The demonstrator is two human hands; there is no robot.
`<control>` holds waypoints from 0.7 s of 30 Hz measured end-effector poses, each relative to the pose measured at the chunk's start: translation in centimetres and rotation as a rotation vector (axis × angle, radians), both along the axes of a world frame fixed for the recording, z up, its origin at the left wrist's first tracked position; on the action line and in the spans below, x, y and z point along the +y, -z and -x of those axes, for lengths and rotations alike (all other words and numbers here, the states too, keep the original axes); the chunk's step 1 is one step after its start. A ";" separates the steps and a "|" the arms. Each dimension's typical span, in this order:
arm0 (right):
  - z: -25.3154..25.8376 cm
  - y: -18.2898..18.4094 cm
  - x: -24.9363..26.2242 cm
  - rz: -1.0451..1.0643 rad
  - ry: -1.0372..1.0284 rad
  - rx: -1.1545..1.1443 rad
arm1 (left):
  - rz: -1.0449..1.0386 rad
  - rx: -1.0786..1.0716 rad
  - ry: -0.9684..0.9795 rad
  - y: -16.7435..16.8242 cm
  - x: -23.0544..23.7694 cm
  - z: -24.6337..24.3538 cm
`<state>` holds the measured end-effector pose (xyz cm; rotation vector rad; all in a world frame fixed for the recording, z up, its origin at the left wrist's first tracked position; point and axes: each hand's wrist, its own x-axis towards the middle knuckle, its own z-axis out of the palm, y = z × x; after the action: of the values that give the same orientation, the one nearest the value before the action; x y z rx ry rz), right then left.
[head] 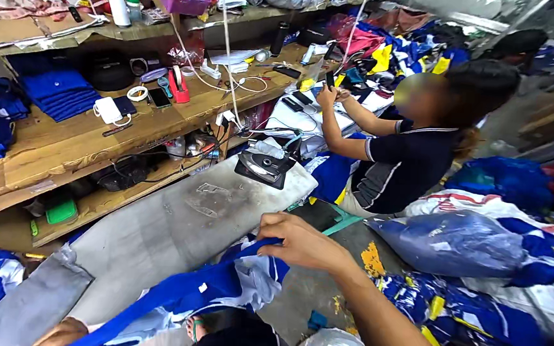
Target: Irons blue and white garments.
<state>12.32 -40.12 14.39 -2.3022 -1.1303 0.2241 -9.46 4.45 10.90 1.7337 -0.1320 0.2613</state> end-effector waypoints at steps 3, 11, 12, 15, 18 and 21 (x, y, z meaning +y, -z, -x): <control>-2.3 4.2 -2.6 -0.071 -0.029 0.242 | -0.021 0.012 -0.072 -1.9 -0.1 0.8; -10.2 7.1 1.5 -0.726 0.255 0.705 | 0.027 0.023 -0.543 0.7 -0.7 -10.9; -11.7 7.4 2.3 -0.739 0.328 0.715 | -0.004 0.043 -0.552 1.6 -0.5 -12.4; -15.8 8.8 4.1 -0.750 0.405 0.764 | -0.111 0.084 -0.489 4.5 1.0 -15.2; -19.0 10.9 4.7 -0.681 0.272 0.792 | -0.234 0.193 -0.462 5.8 1.8 -16.3; -21.1 12.0 5.1 -0.591 0.130 0.774 | -0.313 0.262 -0.510 6.0 1.3 -16.5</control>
<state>33.46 -35.06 2.39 -1.5274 -0.5396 0.5807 7.08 5.76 4.86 2.0780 0.4908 0.3962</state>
